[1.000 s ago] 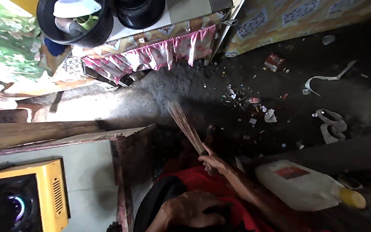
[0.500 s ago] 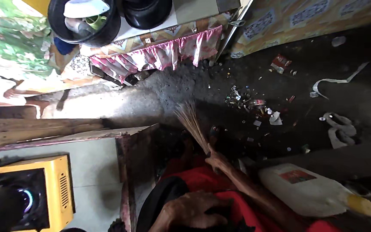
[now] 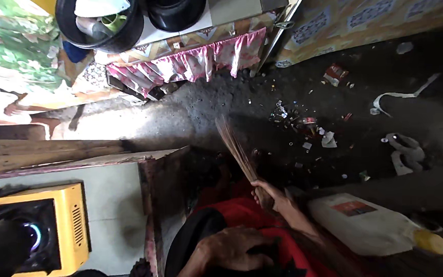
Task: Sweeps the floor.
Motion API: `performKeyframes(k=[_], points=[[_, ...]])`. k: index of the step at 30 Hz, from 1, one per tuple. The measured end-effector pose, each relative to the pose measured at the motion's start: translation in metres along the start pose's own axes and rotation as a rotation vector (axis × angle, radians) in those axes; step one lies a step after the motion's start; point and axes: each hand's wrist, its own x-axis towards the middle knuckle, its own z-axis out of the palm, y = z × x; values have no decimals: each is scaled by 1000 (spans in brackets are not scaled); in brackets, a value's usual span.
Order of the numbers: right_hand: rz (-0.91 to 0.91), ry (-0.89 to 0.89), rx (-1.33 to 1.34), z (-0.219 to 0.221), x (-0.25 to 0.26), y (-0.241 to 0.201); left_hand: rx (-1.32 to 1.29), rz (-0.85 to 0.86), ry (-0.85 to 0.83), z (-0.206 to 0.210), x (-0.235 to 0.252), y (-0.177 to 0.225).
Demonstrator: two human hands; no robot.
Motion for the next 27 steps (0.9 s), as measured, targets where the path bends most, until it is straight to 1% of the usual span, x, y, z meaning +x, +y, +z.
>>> performKeyframes(k=[2,3,5,6,8,11,13,16,18,19,21,22,24,27], points=[[5,-46,230,-19,20,3,5,36,18,1,0,-2],[-27,-34,317,-27,27,7,4,37,21,2,-1,-3],[-83,50,420,-31,28,19,3,15,6,2,-2,-3],[-97,79,428,-30,23,26,4,2,-2,2,-1,-3],[-91,71,412,-26,0,39,5,-17,-6,1,0,-1],[-33,-19,402,-20,-38,48,-1,-8,-7,2,1,1],[-14,-119,425,-21,-44,49,3,2,-20,2,4,2],[6,-206,439,-31,-19,40,18,2,-46,3,8,4],[-65,-181,498,-42,10,29,20,-12,-40,4,6,4],[-109,-161,572,-45,23,26,21,-19,-26,5,5,4],[-182,-108,681,-41,31,30,18,-26,2,7,3,3],[-195,-100,669,-37,26,37,16,-21,10,6,2,2],[-133,-150,556,-27,1,49,7,-26,6,4,2,1],[-56,-308,433,-14,-23,67,-12,-6,-2,5,3,1]])
